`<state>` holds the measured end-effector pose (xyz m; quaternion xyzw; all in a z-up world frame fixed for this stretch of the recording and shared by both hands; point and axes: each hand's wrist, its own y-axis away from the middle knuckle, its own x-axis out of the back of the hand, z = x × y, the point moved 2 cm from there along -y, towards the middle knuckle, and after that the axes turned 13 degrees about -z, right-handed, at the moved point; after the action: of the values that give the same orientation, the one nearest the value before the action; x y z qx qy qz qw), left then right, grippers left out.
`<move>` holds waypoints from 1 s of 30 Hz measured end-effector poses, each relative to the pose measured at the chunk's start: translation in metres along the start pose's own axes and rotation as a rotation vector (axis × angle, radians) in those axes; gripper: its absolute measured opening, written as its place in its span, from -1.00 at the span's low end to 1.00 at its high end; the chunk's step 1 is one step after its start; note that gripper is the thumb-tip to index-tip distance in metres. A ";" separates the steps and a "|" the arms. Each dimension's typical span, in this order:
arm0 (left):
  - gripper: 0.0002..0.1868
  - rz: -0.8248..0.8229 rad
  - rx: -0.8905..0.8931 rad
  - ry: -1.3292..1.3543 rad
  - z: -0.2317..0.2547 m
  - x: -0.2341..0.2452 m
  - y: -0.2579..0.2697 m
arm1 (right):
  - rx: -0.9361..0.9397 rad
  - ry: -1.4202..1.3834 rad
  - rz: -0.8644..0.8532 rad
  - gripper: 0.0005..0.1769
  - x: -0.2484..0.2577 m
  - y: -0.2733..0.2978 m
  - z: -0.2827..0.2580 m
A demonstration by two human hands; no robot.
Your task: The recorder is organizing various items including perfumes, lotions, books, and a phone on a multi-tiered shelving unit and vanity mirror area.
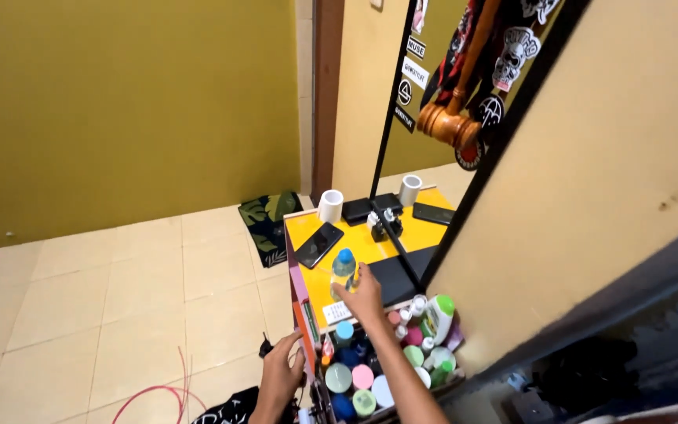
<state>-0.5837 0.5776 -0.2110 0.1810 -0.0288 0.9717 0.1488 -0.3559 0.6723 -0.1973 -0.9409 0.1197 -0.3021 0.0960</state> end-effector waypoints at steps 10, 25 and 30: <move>-0.63 -0.005 -0.193 -0.138 -0.039 0.017 -0.078 | -0.108 0.125 0.001 0.06 -0.019 -0.038 0.034; -0.68 -0.295 -0.171 -0.027 -0.035 -0.009 -0.091 | -0.220 0.058 -0.393 -0.56 0.028 0.051 0.032; -0.69 -0.332 -0.249 -0.055 0.000 -0.006 -0.091 | -0.252 0.115 -0.405 -0.64 0.043 0.065 0.049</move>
<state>-0.5510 0.6624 -0.2126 0.1900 -0.1222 0.9175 0.3273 -0.3040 0.6032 -0.2295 -0.9314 -0.0294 -0.3511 -0.0916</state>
